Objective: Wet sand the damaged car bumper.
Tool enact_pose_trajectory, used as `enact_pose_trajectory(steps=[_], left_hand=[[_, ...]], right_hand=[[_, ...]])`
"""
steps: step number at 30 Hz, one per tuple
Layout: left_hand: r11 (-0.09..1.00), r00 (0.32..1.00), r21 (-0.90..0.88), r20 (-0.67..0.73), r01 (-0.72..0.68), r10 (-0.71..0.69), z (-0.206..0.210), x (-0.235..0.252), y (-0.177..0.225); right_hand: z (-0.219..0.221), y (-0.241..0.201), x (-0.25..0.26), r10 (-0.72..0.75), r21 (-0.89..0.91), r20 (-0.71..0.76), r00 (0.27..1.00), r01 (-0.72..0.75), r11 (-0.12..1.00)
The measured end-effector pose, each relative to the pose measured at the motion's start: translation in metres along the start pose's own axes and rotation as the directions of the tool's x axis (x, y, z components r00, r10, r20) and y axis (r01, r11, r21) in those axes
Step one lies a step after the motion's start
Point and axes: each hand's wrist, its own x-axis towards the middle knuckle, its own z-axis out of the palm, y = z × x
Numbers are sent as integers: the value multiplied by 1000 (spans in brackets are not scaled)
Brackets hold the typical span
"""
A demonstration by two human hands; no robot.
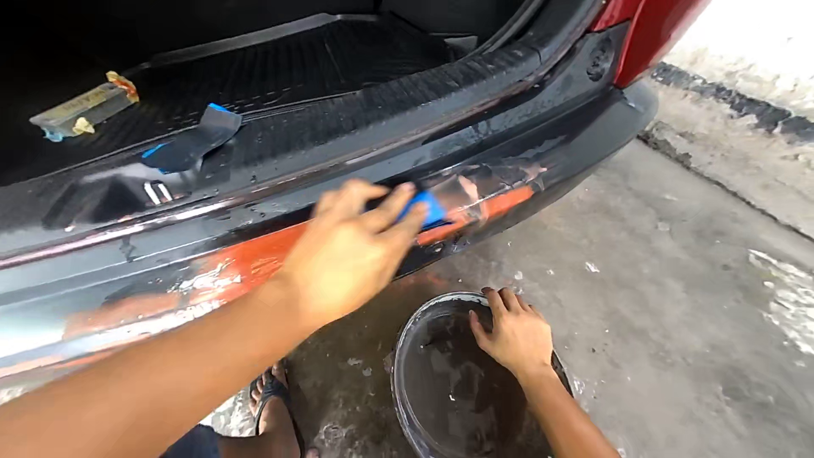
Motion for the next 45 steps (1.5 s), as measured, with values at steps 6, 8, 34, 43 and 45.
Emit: enact_pose_trajectory(steps=[6,8,34,43,45], left_hand=[[996,996,-71,63,-54,58,-30,-45,-23],[1000,999,-15,33,-12,12,-31,-56,-21],[996,991,-9,99,-91,91,-2,28,-3],[981,991,-144,5,-132,134,-33,-73,-59],[984,989,-100,-3,-145,145,-16,-34,-37]], right_hand=[[-5,2,-1,-10,15,3,1000,10,1000],[-3,-4,1,38,18,21,999,-39,999],[1,3,-5,-29,-21,-47,998,28,999],[4,-36,-22,-404,315,672,621,253,915],[28,-38,-34,-192,167,933,303,106,980]])
